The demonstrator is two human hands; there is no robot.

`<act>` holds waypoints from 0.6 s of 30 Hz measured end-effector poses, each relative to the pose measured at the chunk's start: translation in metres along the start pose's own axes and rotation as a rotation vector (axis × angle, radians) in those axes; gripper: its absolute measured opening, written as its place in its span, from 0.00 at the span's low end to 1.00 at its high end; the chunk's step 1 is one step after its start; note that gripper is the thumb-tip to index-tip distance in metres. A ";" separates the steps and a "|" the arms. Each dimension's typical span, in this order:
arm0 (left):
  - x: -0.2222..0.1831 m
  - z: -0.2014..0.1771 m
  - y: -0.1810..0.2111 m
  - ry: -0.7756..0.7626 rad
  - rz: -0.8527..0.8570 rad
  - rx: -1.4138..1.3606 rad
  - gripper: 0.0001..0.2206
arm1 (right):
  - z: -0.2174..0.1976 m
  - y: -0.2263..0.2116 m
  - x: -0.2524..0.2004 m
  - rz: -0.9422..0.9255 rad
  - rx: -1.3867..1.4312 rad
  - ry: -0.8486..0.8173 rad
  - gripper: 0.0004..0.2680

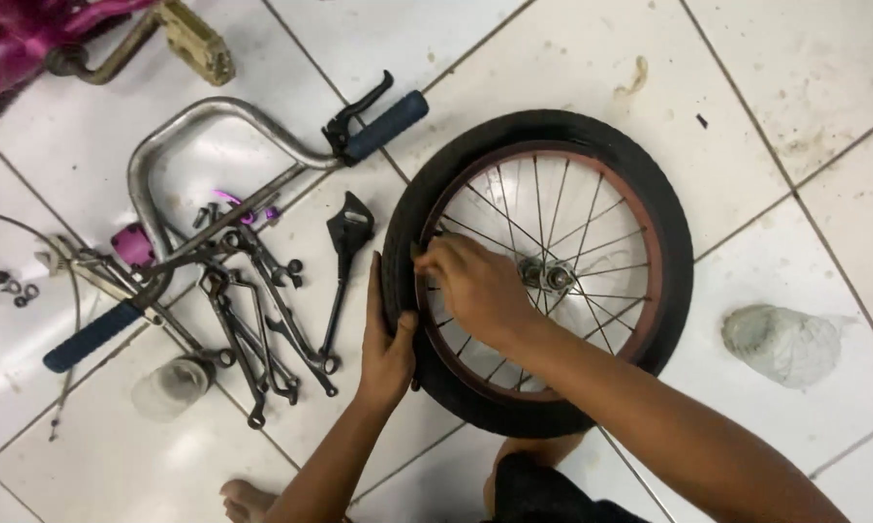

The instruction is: Cleaning a bicycle wheel rim and spokes with a cloth and handling handlebar components on the floor.

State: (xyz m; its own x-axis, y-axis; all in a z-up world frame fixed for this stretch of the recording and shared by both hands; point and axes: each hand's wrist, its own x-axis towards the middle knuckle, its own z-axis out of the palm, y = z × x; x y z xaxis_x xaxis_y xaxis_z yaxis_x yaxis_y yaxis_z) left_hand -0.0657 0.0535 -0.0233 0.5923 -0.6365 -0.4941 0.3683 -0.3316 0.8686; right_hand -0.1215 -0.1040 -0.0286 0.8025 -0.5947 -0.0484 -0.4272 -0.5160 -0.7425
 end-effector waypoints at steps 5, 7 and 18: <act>0.033 -0.012 0.014 -0.106 0.076 0.046 0.35 | -0.023 0.028 0.041 0.028 -0.099 0.025 0.03; 0.053 -0.011 0.021 -0.158 0.191 0.081 0.35 | -0.028 0.028 0.049 -0.073 -0.132 0.132 0.04; 0.045 0.014 0.027 0.290 -0.148 0.006 0.35 | -0.028 0.035 0.048 -0.096 -0.193 0.073 0.05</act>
State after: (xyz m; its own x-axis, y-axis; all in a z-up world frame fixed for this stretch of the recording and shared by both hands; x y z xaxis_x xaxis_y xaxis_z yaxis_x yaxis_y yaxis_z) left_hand -0.0392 0.0061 -0.0213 0.7124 -0.3564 -0.6046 0.4617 -0.4108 0.7862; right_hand -0.1093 -0.1681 -0.0383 0.8141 -0.5766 0.0696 -0.4279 -0.6765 -0.5994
